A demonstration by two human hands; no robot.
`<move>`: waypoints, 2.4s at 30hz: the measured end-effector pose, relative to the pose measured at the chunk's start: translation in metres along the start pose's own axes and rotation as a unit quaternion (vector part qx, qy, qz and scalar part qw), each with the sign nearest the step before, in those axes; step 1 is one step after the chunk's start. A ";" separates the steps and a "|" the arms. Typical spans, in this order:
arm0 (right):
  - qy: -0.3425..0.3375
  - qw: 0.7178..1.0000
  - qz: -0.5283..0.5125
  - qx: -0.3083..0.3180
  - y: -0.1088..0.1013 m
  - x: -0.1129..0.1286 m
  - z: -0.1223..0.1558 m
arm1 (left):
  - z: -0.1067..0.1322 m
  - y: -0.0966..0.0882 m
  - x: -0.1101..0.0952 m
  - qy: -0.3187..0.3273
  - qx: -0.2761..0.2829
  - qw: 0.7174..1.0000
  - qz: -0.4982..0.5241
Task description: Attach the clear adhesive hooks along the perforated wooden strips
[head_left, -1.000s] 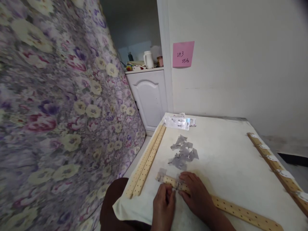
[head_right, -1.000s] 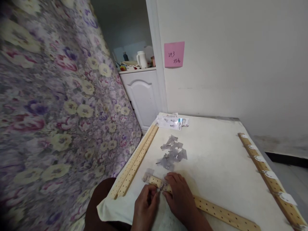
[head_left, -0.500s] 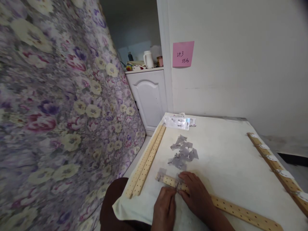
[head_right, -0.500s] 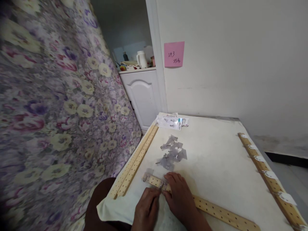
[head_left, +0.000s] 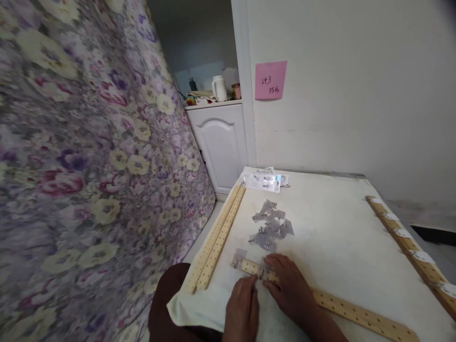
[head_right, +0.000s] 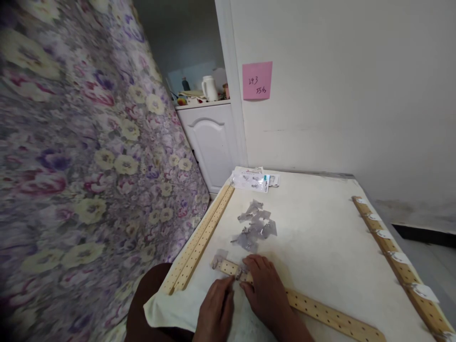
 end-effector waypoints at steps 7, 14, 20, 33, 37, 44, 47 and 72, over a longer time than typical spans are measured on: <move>-0.008 1.000 -0.004 0.001 -0.001 0.002 -0.002 | 0.000 0.000 -0.001 0.024 0.000 1.000 -0.014; -0.002 1.000 -0.009 0.006 0.001 0.001 -0.001 | 0.001 0.002 0.002 0.036 0.007 0.999 -0.025; -0.008 1.000 -0.003 0.000 0.001 0.000 -0.001 | 0.002 0.004 0.003 0.031 0.007 0.999 -0.027; -0.006 1.000 0.002 0.011 -0.004 0.004 -0.001 | 0.000 0.005 0.001 0.039 0.002 0.999 -0.022; -0.015 1.000 0.010 0.015 -0.006 0.006 0.003 | 0.002 0.006 0.001 0.049 -0.006 0.998 -0.031; -0.010 0.999 0.030 0.031 -0.012 0.014 0.002 | 0.002 0.008 0.003 0.046 0.004 0.997 -0.055; -0.002 0.999 0.036 0.040 -0.013 0.016 0.000 | 0.001 0.009 0.003 0.045 0.008 0.996 -0.072; 0.050 0.997 0.041 -0.047 -0.026 -0.014 0.030 | 0.002 -0.001 -0.002 -0.039 -0.006 0.998 0.050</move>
Point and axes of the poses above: each hand's wrist, its own z-axis away from the middle knuckle, its own y-axis out of the palm, x = y × z, the point moved 3 cm from there along -z, towards the middle knuckle, and after that the axes turned 2 degrees about -y, right-handed, at the moved point
